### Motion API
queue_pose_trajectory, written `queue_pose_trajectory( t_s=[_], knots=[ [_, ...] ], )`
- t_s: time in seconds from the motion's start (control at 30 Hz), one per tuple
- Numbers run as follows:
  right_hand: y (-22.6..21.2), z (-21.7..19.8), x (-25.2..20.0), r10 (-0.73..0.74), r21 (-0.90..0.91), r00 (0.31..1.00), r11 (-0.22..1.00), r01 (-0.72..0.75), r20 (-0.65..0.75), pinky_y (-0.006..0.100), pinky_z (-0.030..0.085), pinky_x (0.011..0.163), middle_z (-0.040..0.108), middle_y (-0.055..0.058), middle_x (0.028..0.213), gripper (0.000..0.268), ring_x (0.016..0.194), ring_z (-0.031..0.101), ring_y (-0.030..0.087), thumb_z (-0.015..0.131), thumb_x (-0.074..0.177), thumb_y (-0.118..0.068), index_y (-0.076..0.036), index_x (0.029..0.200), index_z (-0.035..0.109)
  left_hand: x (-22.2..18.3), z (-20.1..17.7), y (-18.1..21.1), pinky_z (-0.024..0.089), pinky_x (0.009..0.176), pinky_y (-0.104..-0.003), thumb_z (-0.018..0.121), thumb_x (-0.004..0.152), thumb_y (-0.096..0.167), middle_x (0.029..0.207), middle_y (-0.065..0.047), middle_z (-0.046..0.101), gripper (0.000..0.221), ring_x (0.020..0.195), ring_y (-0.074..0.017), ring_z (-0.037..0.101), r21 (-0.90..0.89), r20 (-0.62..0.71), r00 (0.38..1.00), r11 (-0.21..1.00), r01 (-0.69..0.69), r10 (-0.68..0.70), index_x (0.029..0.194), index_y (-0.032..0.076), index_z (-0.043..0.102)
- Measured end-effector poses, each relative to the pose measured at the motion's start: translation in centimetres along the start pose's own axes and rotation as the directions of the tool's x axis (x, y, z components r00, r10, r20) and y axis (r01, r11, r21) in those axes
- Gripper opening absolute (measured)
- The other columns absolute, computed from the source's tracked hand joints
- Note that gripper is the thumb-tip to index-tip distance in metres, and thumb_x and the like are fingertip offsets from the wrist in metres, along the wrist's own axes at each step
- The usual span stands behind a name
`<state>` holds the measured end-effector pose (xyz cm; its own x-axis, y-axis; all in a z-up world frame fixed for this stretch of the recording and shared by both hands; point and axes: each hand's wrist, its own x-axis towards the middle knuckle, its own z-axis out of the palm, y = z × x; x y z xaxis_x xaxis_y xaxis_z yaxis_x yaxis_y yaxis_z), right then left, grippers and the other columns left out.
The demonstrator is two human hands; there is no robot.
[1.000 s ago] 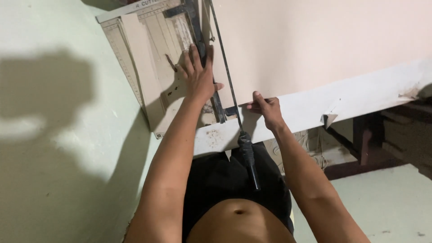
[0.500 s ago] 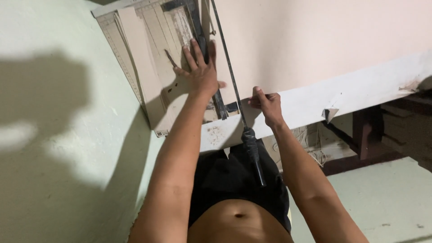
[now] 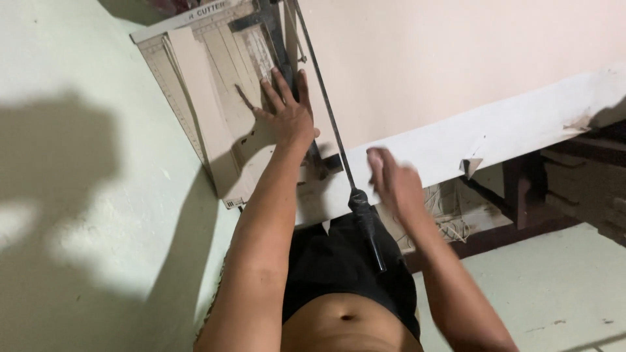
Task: Cutting cardboard sheets into smaller strips using a manual paper cutter on a workbench.
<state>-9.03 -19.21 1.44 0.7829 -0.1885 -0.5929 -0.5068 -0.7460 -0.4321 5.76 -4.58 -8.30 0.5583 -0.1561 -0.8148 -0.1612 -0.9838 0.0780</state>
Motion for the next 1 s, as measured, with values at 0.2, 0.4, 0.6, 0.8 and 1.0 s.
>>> queue_pose_trajectory(
  t_s=[0.2, 0.4, 0.6, 0.8, 1.0],
  knots=[
    [-5.0, 1.0, -7.7, 0.344, -0.405, 0.852, 0.898, -0.175, 0.394, 0.027, 0.047, 0.04, 0.058, 0.004, 0.058, 0.12, 0.044, 0.051, 0.015, 0.054, 0.085, -0.082, -0.024, 0.168, -0.01, 0.1, 0.5, -0.2, 0.015, 0.112, -0.082, 0.086, 0.083, 0.029, 0.161, -0.026, -0.03, 0.136, 0.15, -0.0555, -0.016, 0.026, -0.056, 0.998, 1.0, -0.009, 0.011, 0.159, 0.024, -0.027],
    [6.7, 15.8, -4.2, 0.15, -0.286, 0.976, 0.953, -0.101, 0.155, 0.055, 0.062, 0.076, 0.076, 0.025, 0.098, 0.073, 0.085, 0.077, 0.042, 0.053, 0.099, -0.031, -0.008, 0.161, 0.023, -0.5, 0.8, -0.1, 0.004, 0.106, -0.088, 0.088, 0.081, 0.021, 0.162, -0.033, -0.019, 0.124, 0.147, -0.058, -0.02, -0.116, -0.032, 0.998, 0.992, -0.052, 0.049, 0.165, 0.019, -0.004],
    [-1.9, 2.0, -8.1, 0.18, 0.046, 0.957, 0.98, -0.195, 0.226, 0.053, 0.059, 0.068, 0.075, 0.025, 0.084, 0.087, 0.076, 0.075, 0.047, 0.064, 0.091, -0.045, -0.02, 0.16, 0.017, -0.5, 1.0, -0.2, -0.003, 0.105, -0.088, 0.088, 0.079, 0.015, 0.163, -0.029, -0.023, 0.122, 0.147, -0.0567, -0.021, -0.115, -0.112, 0.993, 0.991, -0.063, 0.05, 0.166, 0.018, 0.003],
    [-3.3, -6.0, -7.9, 0.126, 0.264, 0.891, 0.929, -0.261, 0.437, 0.062, 0.058, 0.084, 0.078, 0.029, 0.095, 0.086, 0.089, 0.075, 0.053, 0.051, 0.087, -0.057, -0.029, 0.163, 0.022, 5.1, 9.7, 0.6, 0.033, 0.117, -0.053, 0.056, 0.101, 0.044, 0.151, -0.018, 0.042, 0.049, 0.145, -0.0333, 0.038, -0.499, -0.127, 0.991, 0.861, -0.103, 0.045, 0.143, 0.019, 0.049],
    [8.1, 2.4, 0.7, 0.28, 0.697, 0.928, 0.614, -0.371, 0.247, 0.056, 0.059, 0.078, 0.07, 0.033, 0.1, 0.073, 0.089, 0.074, 0.044, 0.057, 0.101, -0.058, 0.0, 0.145, 0.051, -4.0, 7.0, -3.9, 0.047, 0.081, -0.047, 0.064, 0.094, 0.016, 0.084, -0.002, 0.067, 0.014, 0.087, -0.0272, 0.06, 0.5, -0.12, 0.622, 0.588, -0.635, 0.774, 0.082, 0.016, 0.07]
  ],
)
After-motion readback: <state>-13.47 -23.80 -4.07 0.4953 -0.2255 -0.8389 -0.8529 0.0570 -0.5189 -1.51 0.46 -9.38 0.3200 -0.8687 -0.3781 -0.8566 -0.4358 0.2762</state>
